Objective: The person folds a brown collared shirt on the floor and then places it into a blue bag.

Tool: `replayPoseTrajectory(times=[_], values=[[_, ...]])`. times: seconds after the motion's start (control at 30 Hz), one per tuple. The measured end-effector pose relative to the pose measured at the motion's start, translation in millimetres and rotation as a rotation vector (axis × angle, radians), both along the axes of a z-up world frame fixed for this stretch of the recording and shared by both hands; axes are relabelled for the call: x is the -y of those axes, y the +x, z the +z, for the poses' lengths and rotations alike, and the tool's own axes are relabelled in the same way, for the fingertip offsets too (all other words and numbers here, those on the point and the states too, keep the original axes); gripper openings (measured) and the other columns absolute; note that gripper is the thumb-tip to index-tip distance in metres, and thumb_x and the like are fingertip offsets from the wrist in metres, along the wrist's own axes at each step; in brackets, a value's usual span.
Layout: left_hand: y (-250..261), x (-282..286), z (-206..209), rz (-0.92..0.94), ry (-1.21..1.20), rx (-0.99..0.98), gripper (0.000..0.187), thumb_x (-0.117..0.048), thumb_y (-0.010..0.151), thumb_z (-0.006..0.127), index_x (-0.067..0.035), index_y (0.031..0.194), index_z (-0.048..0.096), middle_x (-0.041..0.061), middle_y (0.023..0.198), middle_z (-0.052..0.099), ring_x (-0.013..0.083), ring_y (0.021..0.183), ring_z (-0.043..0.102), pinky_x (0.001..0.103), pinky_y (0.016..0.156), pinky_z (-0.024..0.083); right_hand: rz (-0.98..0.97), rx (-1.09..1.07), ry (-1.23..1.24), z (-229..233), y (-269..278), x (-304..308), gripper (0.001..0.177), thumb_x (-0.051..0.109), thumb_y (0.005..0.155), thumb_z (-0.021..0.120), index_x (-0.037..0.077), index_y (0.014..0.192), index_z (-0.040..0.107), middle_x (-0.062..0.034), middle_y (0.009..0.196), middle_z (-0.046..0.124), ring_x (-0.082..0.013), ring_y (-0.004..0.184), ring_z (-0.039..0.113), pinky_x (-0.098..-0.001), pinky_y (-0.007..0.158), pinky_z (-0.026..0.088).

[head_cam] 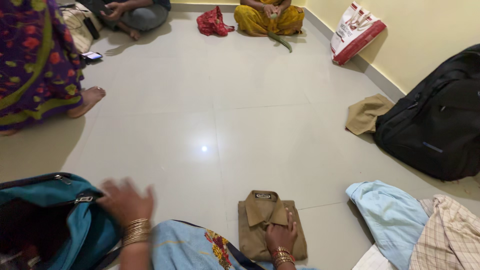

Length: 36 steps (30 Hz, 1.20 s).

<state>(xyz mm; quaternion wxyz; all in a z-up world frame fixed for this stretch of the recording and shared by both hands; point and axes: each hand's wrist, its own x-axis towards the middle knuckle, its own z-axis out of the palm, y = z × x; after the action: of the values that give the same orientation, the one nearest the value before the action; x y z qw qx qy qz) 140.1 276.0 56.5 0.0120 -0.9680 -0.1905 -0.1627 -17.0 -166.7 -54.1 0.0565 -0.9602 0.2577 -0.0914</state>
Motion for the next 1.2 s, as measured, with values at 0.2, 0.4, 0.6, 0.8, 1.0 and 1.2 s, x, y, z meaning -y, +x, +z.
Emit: replayPoseTrajectory(times=[0.2, 0.4, 0.6, 0.8, 1.0, 1.2], values=[[-53.4, -112.9, 5.9, 0.258, -0.075, -0.047, 0.105, -0.063, 0.067, 0.076, 0.005, 0.145, 0.051, 0.035, 0.132, 0.06, 0.0479, 0.126, 0.054, 0.061, 0.103, 0.04, -0.013, 0.0, -0.025, -6.8, -12.0, 2.7, 0.063, 0.037, 0.089, 0.05, 0.015, 0.148, 0.047, -0.003, 0.163, 0.033, -0.0228, 0.153, 0.027, -0.0468, 0.121, 0.025], [-63.9, -82.1, 2.2, 0.165, -0.239, -0.189, 0.026, -0.02, 0.097, 0.06, -0.004, 0.117, 0.064, 0.023, 0.101, 0.078, 0.0404, 0.096, 0.076, 0.051, 0.083, 0.062, -0.024, -0.023, -0.031, -12.7, -20.4, 3.2, 0.061, 0.039, 0.09, 0.05, 0.017, 0.147, 0.048, -0.0013, 0.164, 0.033, -0.0222, 0.153, 0.027, -0.0462, 0.122, 0.025], [-66.5, -16.5, 26.9, -0.092, -0.328, -0.315, 0.025, -0.018, 0.088, 0.063, -0.007, 0.112, 0.061, 0.019, 0.099, 0.076, 0.0393, 0.096, 0.074, 0.052, 0.084, 0.06, 0.015, 0.015, -0.087, -15.5, -24.6, 5.4, 0.06, 0.038, 0.091, 0.049, 0.017, 0.147, 0.05, -0.0028, 0.164, 0.035, -0.0239, 0.153, 0.028, -0.0481, 0.121, 0.026], [-93.6, 55.5, 17.7, -0.355, -0.231, -0.425, 0.066, -0.012, 0.089, 0.059, 0.008, 0.149, 0.038, 0.023, 0.103, 0.074, 0.0371, 0.093, 0.075, 0.045, 0.081, 0.062, 0.082, 0.052, -0.063, -11.3, -29.6, 10.7, 0.059, 0.037, 0.092, 0.048, 0.017, 0.148, 0.05, -0.0038, 0.164, 0.037, -0.0246, 0.154, 0.029, -0.0499, 0.121, 0.029], [-126.6, 103.9, 25.2, -0.331, 0.062, -0.158, 0.064, -0.014, 0.094, 0.055, 0.004, 0.15, 0.031, 0.029, 0.135, 0.057, 0.0445, 0.115, 0.062, 0.047, 0.097, 0.051, 0.166, 0.086, -0.042, -5.3, -30.6, 18.9, 0.062, 0.034, 0.089, 0.049, 0.014, 0.148, 0.05, -0.004, 0.165, 0.037, -0.0252, 0.154, 0.03, -0.0498, 0.122, 0.029], [-111.5, 110.3, 36.9, -0.482, -0.179, -0.253, 0.089, -0.019, 0.082, 0.073, 0.008, 0.151, 0.024, 0.024, 0.133, 0.057, 0.0358, 0.13, 0.051, 0.046, 0.115, 0.035, 0.249, 0.111, -0.058, 4.8, -26.1, 22.5, 0.063, 0.034, 0.09, 0.049, 0.012, 0.149, 0.048, -0.0043, 0.165, 0.036, -0.0271, 0.152, 0.031, -0.0515, 0.12, 0.03]])
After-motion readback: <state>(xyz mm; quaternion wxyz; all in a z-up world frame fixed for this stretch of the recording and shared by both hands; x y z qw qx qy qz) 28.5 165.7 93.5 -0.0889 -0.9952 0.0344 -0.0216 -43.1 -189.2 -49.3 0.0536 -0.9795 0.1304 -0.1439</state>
